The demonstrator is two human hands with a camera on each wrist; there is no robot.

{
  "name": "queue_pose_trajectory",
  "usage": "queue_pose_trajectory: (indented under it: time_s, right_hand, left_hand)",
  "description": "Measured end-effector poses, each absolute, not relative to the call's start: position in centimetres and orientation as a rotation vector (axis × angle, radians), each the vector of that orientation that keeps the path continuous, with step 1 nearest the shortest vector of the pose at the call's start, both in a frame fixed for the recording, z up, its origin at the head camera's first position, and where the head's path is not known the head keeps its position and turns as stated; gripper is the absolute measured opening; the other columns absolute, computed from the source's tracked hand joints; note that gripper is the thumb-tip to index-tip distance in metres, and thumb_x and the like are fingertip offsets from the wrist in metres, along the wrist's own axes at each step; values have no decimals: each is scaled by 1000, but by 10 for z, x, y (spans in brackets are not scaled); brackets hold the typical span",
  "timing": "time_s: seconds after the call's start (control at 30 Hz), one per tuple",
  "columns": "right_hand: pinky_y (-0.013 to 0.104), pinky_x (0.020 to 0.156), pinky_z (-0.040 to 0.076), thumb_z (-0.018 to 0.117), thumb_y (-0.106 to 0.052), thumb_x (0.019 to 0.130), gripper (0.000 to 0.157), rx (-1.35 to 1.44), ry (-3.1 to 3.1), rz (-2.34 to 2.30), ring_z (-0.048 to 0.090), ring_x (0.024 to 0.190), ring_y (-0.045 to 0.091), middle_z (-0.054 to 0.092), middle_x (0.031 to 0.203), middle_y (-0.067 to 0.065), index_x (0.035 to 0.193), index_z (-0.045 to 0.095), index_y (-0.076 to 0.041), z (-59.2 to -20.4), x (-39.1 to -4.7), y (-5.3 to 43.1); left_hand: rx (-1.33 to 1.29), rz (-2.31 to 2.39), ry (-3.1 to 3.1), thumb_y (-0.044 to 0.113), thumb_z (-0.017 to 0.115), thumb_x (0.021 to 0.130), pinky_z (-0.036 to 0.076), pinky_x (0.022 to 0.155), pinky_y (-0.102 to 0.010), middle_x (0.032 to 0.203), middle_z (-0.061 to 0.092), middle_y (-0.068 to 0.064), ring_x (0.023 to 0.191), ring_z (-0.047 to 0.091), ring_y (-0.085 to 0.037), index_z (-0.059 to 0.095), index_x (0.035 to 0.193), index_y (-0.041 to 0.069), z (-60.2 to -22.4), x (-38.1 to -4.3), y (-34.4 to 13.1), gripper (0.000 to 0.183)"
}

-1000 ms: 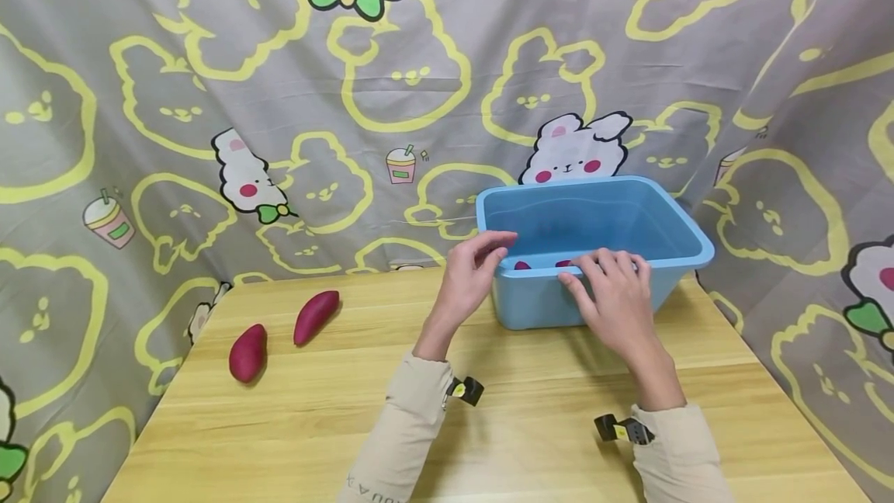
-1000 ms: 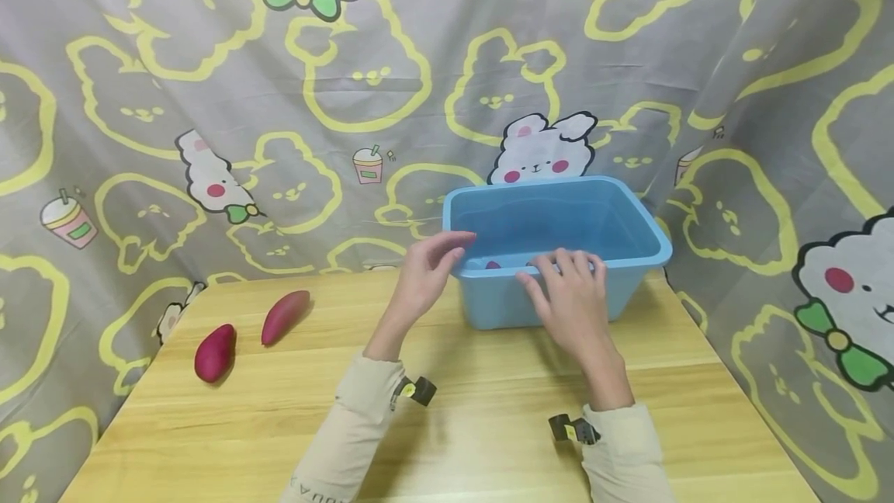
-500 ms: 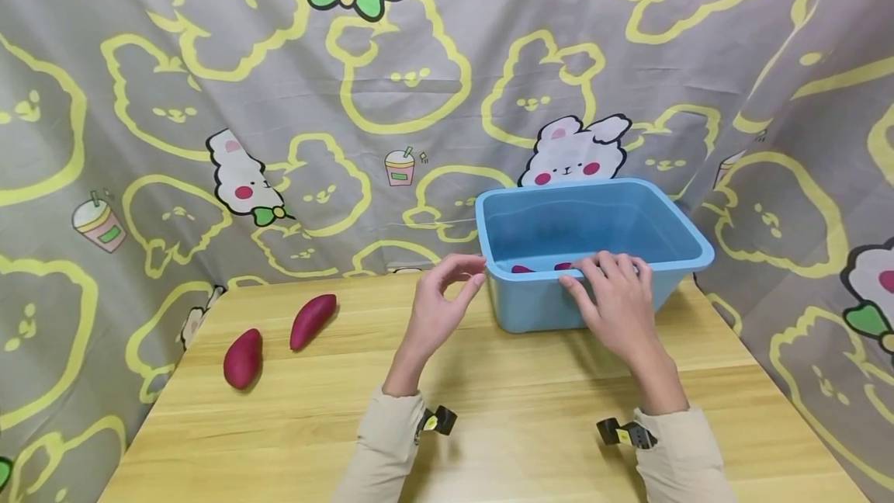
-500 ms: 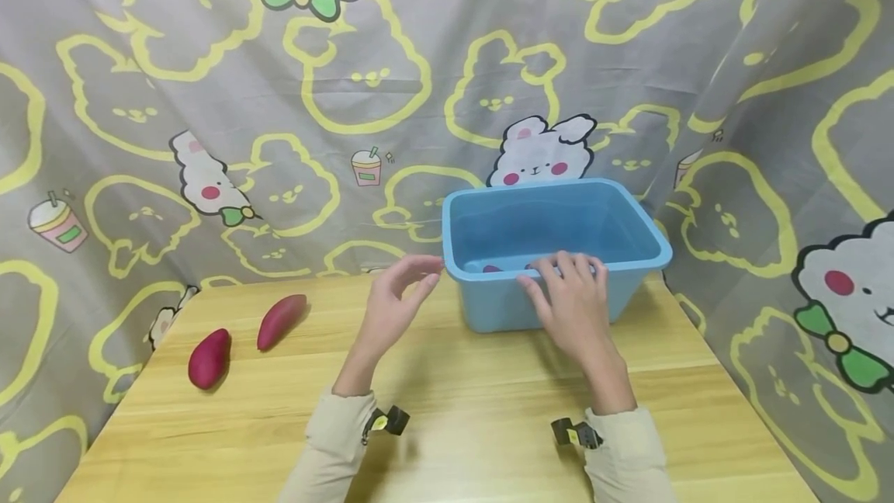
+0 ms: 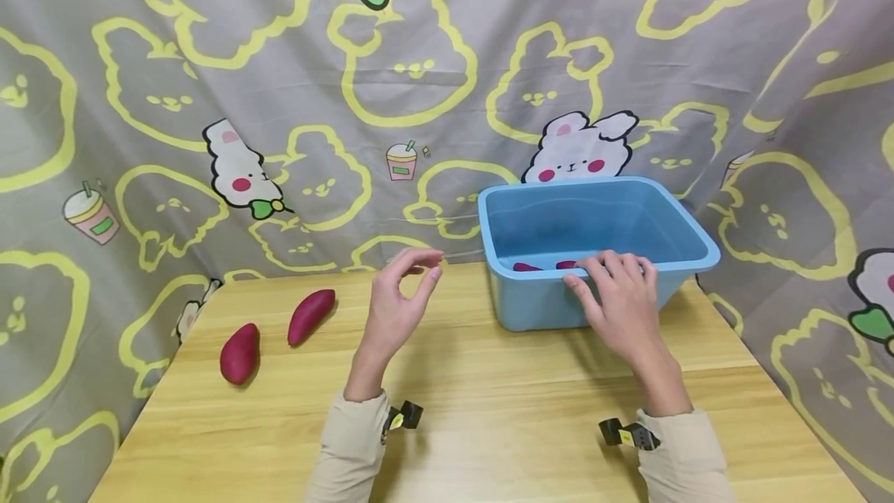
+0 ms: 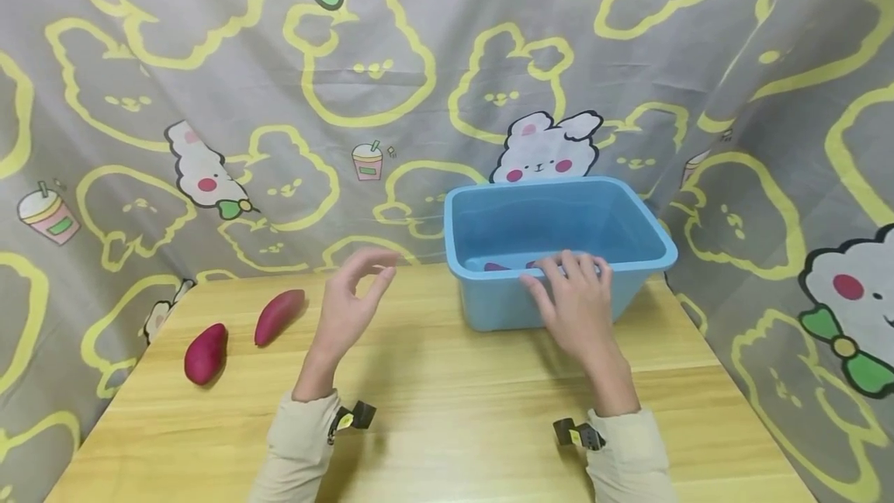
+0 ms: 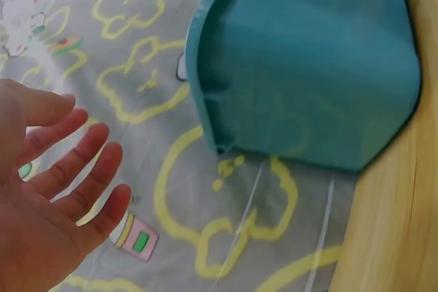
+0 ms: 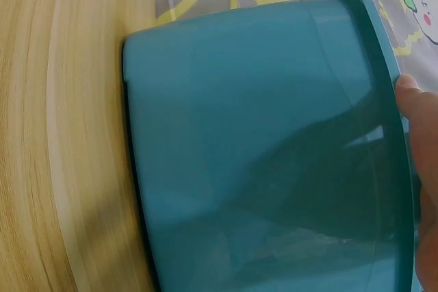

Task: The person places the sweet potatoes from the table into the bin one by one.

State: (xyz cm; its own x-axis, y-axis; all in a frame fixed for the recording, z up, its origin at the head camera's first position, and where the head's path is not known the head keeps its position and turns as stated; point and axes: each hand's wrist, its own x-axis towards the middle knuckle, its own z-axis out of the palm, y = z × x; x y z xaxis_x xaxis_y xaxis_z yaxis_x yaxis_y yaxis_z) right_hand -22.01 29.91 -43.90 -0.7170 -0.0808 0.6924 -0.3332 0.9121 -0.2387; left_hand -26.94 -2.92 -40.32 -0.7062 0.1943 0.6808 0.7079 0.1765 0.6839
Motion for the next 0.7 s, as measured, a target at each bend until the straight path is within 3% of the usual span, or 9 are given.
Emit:
queue_pose_trajectory:
  time_s: [0.17,0.37,0.7]
  right_hand:
    - [64,102,26,69,-34,97,27,294,-2341,448,51,108,39,62,105,14,108,70,-9,-439,-219,301]
    - [63,103,26,69,-34,97,27,315,-2346,440,50,107,39,61,106,14,109,70,-9,-437,-222,302]
    - [64,103,25,70,-33,96,28,307,-2335,460,51,108,41,62,105,16,108,69,-8,-439,-224,303]
  left_hand:
    - [-795,-1516,-2045,-7,68,94,51,87,-61,105,71,-17,100,65,-33,72,112,-2,-409,-270,-43,20]
    - [-702,-1492,-2077,3,70,97,52,89,-55,107,71,-9,103,65,-24,74,115,8,-421,-279,-67,19]
    - [-530,-1338,-2167,10,70,97,42,95,-43,120,67,-10,114,60,-35,72,120,5,-431,-296,-105,23]
